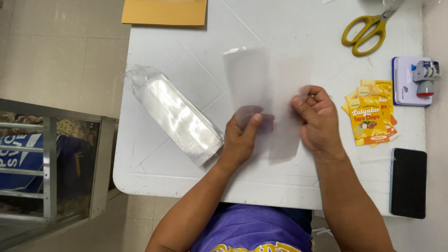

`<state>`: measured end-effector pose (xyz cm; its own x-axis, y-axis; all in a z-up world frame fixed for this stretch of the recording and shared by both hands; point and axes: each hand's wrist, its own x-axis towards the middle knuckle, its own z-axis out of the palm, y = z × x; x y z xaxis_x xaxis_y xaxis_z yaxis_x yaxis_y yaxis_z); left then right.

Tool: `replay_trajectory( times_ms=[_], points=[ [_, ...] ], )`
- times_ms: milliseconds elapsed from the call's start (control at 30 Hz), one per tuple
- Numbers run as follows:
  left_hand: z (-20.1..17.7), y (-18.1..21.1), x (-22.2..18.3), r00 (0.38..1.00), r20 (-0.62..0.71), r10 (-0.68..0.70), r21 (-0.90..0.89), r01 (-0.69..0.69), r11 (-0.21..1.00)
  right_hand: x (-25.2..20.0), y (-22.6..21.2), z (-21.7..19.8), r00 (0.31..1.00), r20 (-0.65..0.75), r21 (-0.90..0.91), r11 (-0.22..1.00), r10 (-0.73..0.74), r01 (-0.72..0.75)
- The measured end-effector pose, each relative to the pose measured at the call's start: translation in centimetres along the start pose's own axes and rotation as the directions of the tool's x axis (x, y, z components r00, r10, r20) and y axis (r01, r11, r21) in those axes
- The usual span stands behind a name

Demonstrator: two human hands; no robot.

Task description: Separating and organizing clear plastic sleeves from a stack on a table.

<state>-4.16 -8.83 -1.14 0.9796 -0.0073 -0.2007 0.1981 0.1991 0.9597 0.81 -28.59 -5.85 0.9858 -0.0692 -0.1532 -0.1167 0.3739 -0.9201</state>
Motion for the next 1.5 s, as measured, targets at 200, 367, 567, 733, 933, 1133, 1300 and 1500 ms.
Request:
replay_trajectory(
  times_ms=[200, 367, 567, 733, 933, 1133, 1300, 1500],
  points=[
    [-0.6, -2.4, 0.9, 0.999, -0.039, 0.033, -0.020, -0.033, 0.999, -1.3, -2.0, 3.0, 0.996, 0.074, 0.037, 0.998, 0.047, -0.050],
    [-0.5, -1.7, 0.8, 0.998, -0.036, 0.049, 0.017, -0.048, 0.999, -0.3, 1.4, -0.1, 0.996, 0.073, -0.059, 0.997, 0.060, -0.056],
    [-0.2, -2.0, 0.8, 0.998, -0.056, 0.016, -0.196, -0.027, 0.980, 0.6, 1.1, -2.4, 0.999, 0.034, 0.027, 1.000, 0.007, -0.008],
    [0.0, -3.0, 0.8, 0.998, -0.040, 0.058, -0.128, -0.063, 0.990, -1.1, -0.8, 1.5, 0.995, 0.094, 0.006, 0.999, 0.031, -0.032],
    [0.7, 1.4, -0.5, 0.996, -0.086, -0.017, -0.153, 0.004, 0.988, -0.8, -1.2, -0.6, 0.998, 0.053, -0.017, 0.999, -0.035, 0.035],
    [0.3, 1.1, -0.1, 0.997, 0.063, 0.038, 0.238, -0.052, 0.970, -0.8, -1.9, 0.8, 0.997, 0.075, -0.065, 0.998, 0.000, 0.005],
    [-0.7, 6.5, -2.5, 0.986, 0.162, -0.044, 0.471, -0.038, 0.881, -1.4, -5.2, 2.9, 0.998, 0.053, -0.176, 0.984, 0.030, -0.021],
    [-7.6, 5.7, -6.4, 0.773, 0.186, 0.606, 0.709, -0.533, 0.461, -0.6, -6.0, 2.4, 0.999, -0.036, -0.267, 0.964, -0.022, 0.011]
  ],
)
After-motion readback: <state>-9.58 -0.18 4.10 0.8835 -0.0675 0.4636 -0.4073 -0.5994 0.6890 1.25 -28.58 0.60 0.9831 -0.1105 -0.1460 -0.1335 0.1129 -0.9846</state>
